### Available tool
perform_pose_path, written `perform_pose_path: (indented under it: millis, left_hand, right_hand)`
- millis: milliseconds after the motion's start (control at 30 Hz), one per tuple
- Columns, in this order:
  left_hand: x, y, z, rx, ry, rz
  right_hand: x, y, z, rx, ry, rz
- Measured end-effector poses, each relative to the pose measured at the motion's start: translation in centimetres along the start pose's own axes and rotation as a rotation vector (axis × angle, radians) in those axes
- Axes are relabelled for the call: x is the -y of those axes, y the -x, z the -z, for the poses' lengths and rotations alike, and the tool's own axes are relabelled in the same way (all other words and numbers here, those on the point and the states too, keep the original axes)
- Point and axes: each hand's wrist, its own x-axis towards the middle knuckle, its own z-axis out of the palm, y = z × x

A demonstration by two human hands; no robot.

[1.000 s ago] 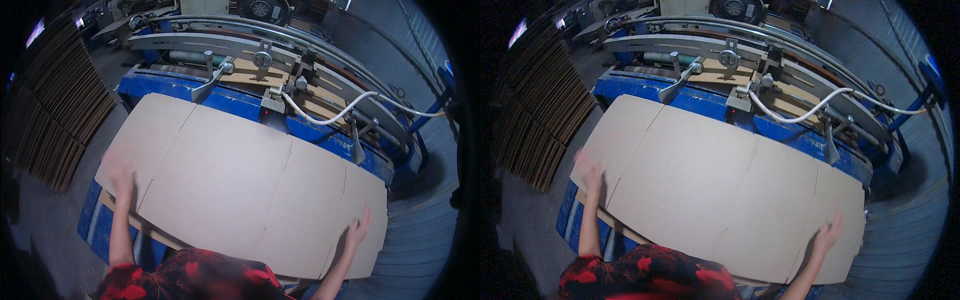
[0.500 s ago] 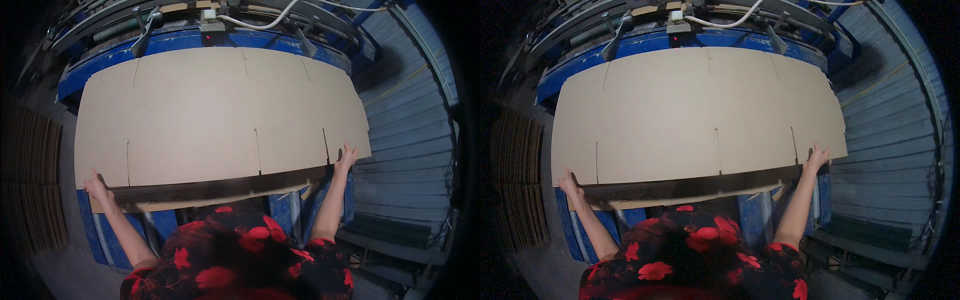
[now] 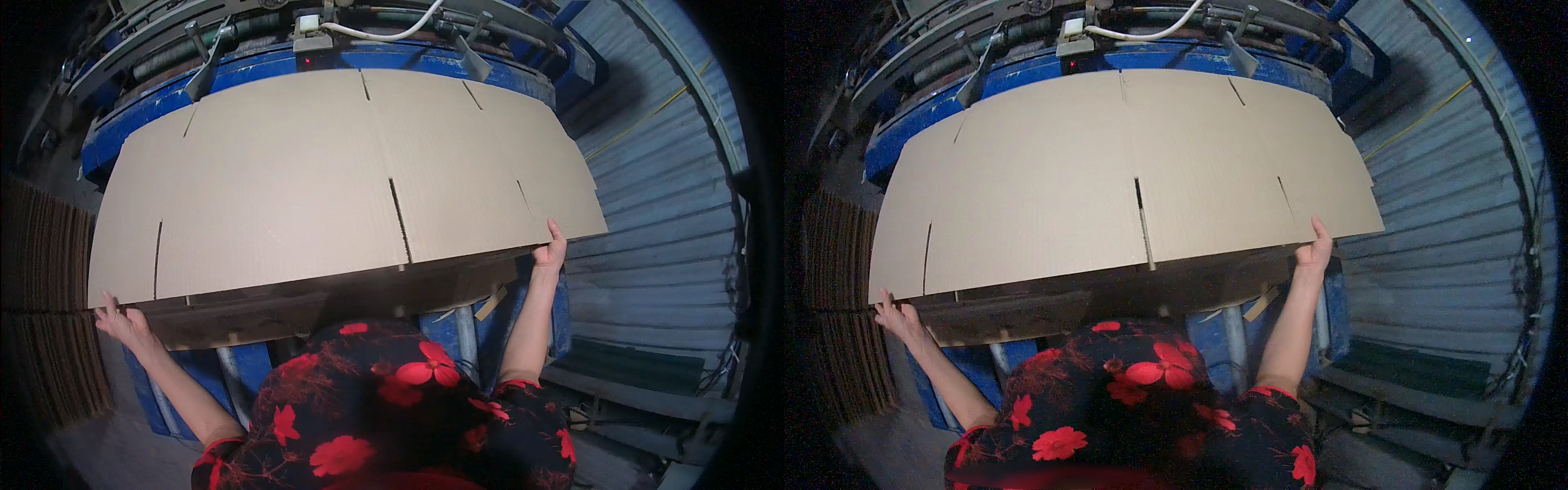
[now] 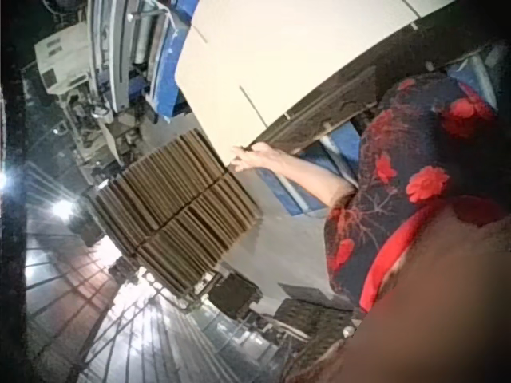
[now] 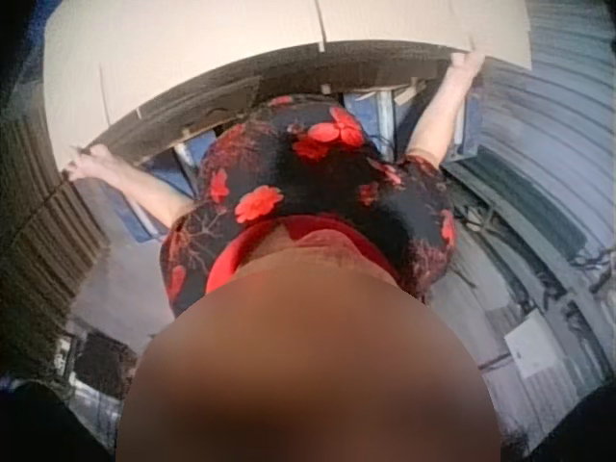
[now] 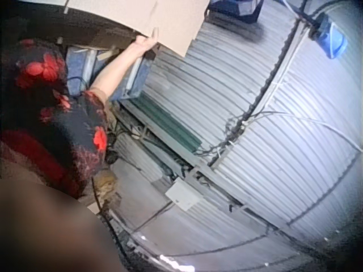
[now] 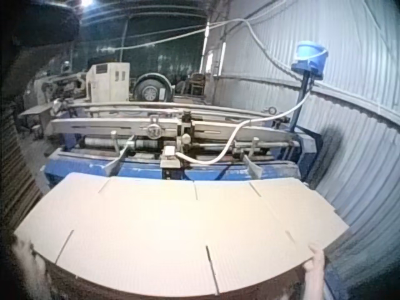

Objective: The person repeatedly picks up flat cardboard sheets from a stack, folds them along pre-scored lines, and places them onto a conveyor. The person handles each sheet one at a time, folding the side flaps inward and then the top flap to form a box shape.

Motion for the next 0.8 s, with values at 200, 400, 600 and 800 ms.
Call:
perform_pose_path:
  millis: [200,400,600,800]
  left_hand:
    - [-0.4,3.8,1.2,0.343,0.151,0.211]
    - [-0.6,8.5,2.5,0.45,-0.064,0.261]
    - [0.2,13.9,-6.5,1.007,-0.727,-0.53]
    - [0.1,14.5,-15.3,1.141,-0.768,-0.91]
  right_hand:
    - [0.4,3.7,1.5,0.061,0.692,0.221]
    - [-1.0,7.0,-0.4,0.35,1.012,0.46]
    - [-4.6,5.6,-6.4,0.792,1.92,1.123]
    - [-5.6,-0.6,-11.3,0.77,1.933,1.115]
